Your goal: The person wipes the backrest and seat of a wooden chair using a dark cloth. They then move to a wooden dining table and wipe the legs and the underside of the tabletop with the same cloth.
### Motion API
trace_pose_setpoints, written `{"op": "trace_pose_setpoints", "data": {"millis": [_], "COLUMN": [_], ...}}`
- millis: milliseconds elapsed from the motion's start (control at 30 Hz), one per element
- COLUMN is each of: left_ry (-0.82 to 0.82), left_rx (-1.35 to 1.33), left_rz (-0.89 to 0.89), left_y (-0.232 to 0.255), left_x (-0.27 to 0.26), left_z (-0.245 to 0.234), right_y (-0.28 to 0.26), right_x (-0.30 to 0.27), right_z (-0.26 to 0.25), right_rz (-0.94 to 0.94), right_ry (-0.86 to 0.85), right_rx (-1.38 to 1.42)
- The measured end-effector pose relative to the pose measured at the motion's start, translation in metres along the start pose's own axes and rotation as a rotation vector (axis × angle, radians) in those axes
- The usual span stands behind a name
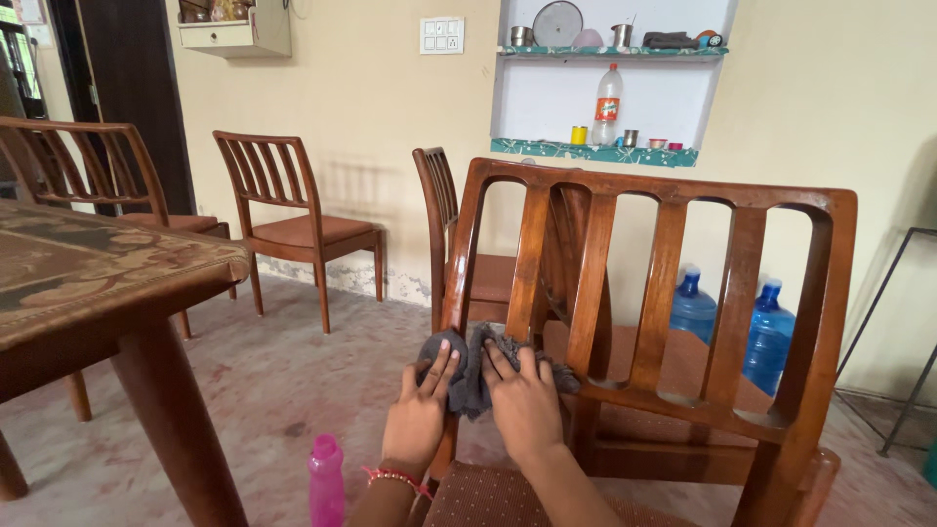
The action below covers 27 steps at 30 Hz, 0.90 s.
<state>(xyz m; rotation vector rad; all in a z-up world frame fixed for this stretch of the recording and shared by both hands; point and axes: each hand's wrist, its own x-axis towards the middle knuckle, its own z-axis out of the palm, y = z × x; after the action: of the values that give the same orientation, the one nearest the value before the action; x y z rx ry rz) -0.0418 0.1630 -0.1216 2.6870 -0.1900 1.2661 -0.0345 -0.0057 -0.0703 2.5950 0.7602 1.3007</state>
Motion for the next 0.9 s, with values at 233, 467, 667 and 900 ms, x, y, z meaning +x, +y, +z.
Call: {"op": "trace_pose_setpoints", "data": {"millis": [233, 467, 667, 900], "left_ry": [-0.003, -0.154, -0.047, 0.124], "left_rx": [-0.034, 0.036, 0.119, -0.257], "left_rz": [-0.063, -0.076, 0.013, -0.191], "left_y": [0.009, 0.004, -0.02, -0.051], "left_x": [-0.02, -0.039, -0.028, 0.036], "left_z": [0.005, 0.008, -0.009, -0.008], "right_y": [-0.009, -0.019, -0.026, -0.014], "right_x": [-0.015, -0.022, -0.002, 0.09], "right_z": [0.002, 0.005, -0.023, -0.051], "right_rz": [0.009, -0.018, -0.191, -0.132], "right_ry": [-0.153, -0.146, -0.185, -0.116], "right_rx": [-0.011, -0.031, -0.08, -0.093]}}
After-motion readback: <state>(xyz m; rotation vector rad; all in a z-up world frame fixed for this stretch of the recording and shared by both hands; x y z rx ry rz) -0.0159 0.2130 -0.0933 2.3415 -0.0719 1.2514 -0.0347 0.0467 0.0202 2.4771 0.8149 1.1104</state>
